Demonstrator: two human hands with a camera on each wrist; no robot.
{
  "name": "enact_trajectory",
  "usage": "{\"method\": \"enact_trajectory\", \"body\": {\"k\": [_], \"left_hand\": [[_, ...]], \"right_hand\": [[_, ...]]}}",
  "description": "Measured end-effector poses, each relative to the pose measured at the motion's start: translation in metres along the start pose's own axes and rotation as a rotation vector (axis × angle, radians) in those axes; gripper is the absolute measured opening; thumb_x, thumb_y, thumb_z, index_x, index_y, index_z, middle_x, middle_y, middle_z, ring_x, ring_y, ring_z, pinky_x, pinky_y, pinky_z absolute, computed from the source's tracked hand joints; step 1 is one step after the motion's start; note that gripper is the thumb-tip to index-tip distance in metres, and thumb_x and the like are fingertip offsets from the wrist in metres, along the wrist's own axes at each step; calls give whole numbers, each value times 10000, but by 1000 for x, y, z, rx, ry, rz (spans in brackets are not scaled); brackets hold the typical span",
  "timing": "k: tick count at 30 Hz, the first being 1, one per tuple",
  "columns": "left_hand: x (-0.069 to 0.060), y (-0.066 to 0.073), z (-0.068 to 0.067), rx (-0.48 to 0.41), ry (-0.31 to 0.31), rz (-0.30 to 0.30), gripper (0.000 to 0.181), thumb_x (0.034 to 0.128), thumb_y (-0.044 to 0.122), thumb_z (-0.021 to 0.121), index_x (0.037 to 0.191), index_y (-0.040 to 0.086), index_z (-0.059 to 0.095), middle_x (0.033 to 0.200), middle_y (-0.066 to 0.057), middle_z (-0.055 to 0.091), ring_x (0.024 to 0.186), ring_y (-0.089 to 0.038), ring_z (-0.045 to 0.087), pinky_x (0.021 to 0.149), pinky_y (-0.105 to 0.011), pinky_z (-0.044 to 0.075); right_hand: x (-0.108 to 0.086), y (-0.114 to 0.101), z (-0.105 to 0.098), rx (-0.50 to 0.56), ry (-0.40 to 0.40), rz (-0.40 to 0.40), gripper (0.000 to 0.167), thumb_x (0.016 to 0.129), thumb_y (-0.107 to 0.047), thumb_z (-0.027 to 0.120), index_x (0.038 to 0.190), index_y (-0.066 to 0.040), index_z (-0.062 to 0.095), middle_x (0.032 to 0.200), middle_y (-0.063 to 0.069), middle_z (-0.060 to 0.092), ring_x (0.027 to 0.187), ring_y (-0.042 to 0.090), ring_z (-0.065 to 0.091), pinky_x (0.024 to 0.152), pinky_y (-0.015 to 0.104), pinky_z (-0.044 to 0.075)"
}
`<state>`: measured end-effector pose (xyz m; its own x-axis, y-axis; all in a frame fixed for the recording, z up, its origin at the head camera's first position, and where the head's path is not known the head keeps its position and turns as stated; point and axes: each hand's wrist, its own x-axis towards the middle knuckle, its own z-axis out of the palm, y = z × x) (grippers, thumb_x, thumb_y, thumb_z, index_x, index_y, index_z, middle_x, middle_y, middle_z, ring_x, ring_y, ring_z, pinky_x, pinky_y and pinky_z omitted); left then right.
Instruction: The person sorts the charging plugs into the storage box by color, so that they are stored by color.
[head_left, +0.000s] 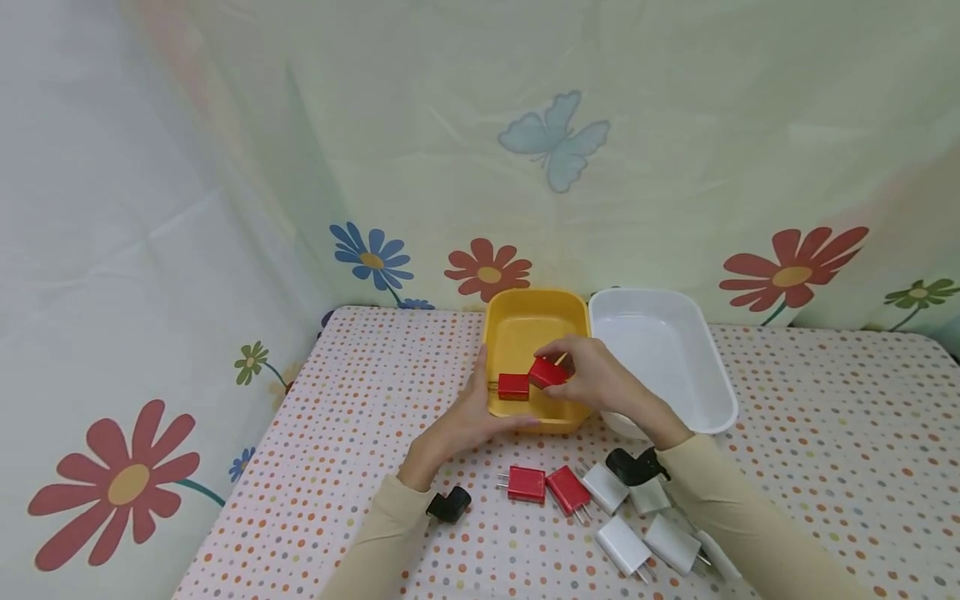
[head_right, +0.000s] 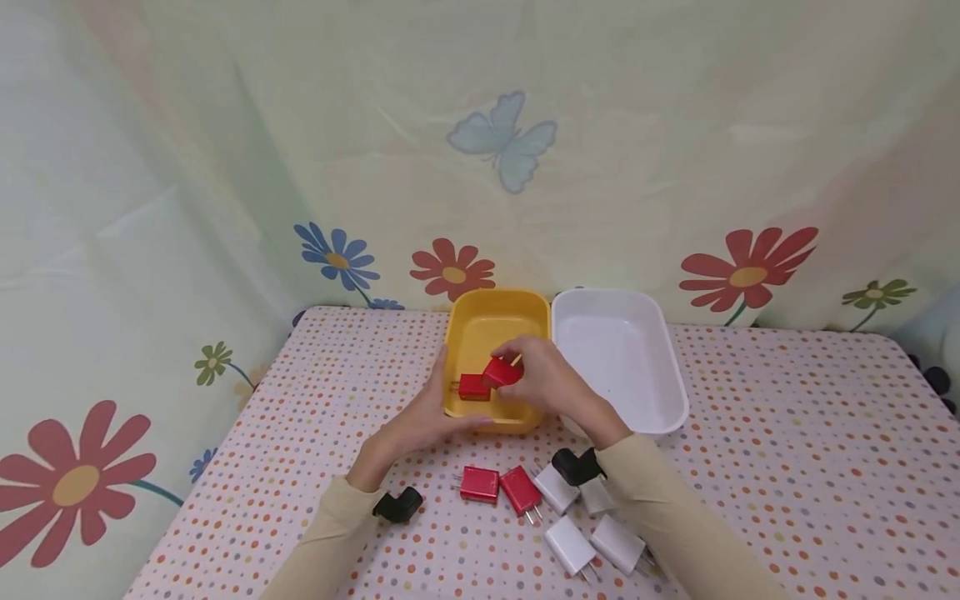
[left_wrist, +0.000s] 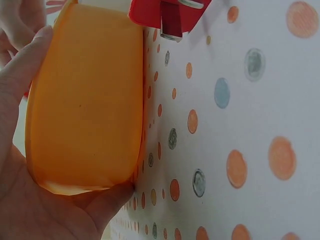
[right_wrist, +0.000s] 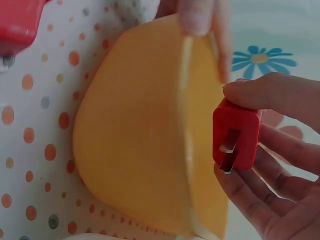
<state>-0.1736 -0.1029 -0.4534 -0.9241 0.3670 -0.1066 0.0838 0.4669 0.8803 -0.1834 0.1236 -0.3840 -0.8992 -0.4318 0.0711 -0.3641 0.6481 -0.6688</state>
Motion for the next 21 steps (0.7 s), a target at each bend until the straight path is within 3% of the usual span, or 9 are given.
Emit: {"method": "enact_trajectory", "body": {"k": [4, 10, 21], "left_hand": [[-1, 0, 1, 18, 11, -32, 1310, 850, 456, 867, 1674, 260, -132, 1723, -71, 166, 1543, -311, 259, 1202, -565, 330], [0, 3, 1, 18, 4, -19, 1297, 864, 432, 861, 1671, 277, -143, 1730, -61, 151, 1535, -312, 273, 1201, -552, 335], [-1, 1, 0, -43, -10, 16, 1284, 880, 377, 858, 1670, 244, -145, 1671, -64, 270, 1427, -246, 405, 1169, -483, 391]], "right_hand": [[11, 8, 9, -62, -31, 32, 442, 835, -42, 873, 1221, 76, 694, 1079, 174, 688, 965, 308, 648, 823, 397, 621], [14, 14, 16, -214, -65, 72, 419, 819, -75, 897, 1180, 37, 715, 1028, 134, 653, 909, 261, 610, 832, 384, 610], [19, 21, 24, -295, -122, 60, 412, 818, -63, 892, 1180, 14, 710, 1012, 104, 647, 895, 236, 591, 844, 372, 598]]}}
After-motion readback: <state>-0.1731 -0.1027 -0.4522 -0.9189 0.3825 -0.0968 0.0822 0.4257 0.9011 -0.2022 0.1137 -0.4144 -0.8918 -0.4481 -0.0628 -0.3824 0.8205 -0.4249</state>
